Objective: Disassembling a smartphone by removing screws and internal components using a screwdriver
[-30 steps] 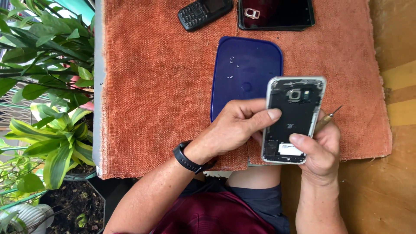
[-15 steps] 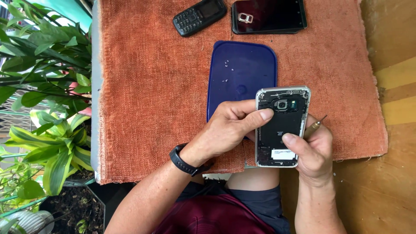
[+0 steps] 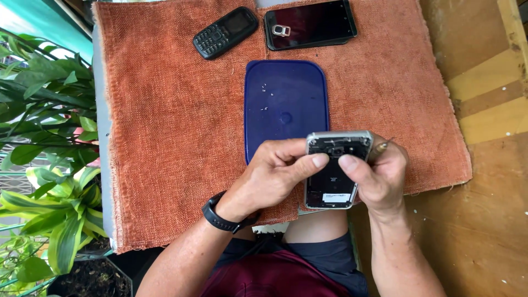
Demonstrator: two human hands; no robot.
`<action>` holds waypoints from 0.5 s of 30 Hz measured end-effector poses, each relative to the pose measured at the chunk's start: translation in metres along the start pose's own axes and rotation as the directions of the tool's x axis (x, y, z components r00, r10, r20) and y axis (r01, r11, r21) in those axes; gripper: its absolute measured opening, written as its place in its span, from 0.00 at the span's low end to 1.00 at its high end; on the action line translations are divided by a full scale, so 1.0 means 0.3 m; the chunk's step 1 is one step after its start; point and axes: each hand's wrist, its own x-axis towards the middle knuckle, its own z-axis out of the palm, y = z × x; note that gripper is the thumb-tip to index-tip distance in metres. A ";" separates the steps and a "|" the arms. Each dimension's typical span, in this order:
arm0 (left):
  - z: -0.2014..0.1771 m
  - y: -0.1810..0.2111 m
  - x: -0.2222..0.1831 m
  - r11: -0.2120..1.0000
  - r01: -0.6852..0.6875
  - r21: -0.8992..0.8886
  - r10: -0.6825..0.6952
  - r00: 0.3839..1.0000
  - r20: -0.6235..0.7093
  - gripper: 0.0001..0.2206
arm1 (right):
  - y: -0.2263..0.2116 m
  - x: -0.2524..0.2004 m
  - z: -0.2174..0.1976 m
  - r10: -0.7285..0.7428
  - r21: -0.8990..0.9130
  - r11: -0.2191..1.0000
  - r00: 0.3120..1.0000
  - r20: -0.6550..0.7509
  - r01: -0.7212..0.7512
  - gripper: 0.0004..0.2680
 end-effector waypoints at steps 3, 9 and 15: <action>-0.012 -0.038 -0.005 1.000 0.006 0.026 -0.006 1.000 0.013 0.11 | 0.033 0.003 -0.041 -0.012 -0.062 0.998 1.000 0.021 0.013 0.05; -0.006 -0.030 -0.003 1.000 0.007 0.026 -0.007 1.000 0.012 0.10 | 0.024 -0.013 -0.033 0.050 -0.062 0.997 0.998 -0.031 -0.052 0.05; -0.003 -0.019 0.002 1.000 0.013 0.006 -0.013 1.000 0.011 0.10 | -0.010 -0.008 0.027 0.075 -0.018 0.997 0.994 -0.083 -0.077 0.03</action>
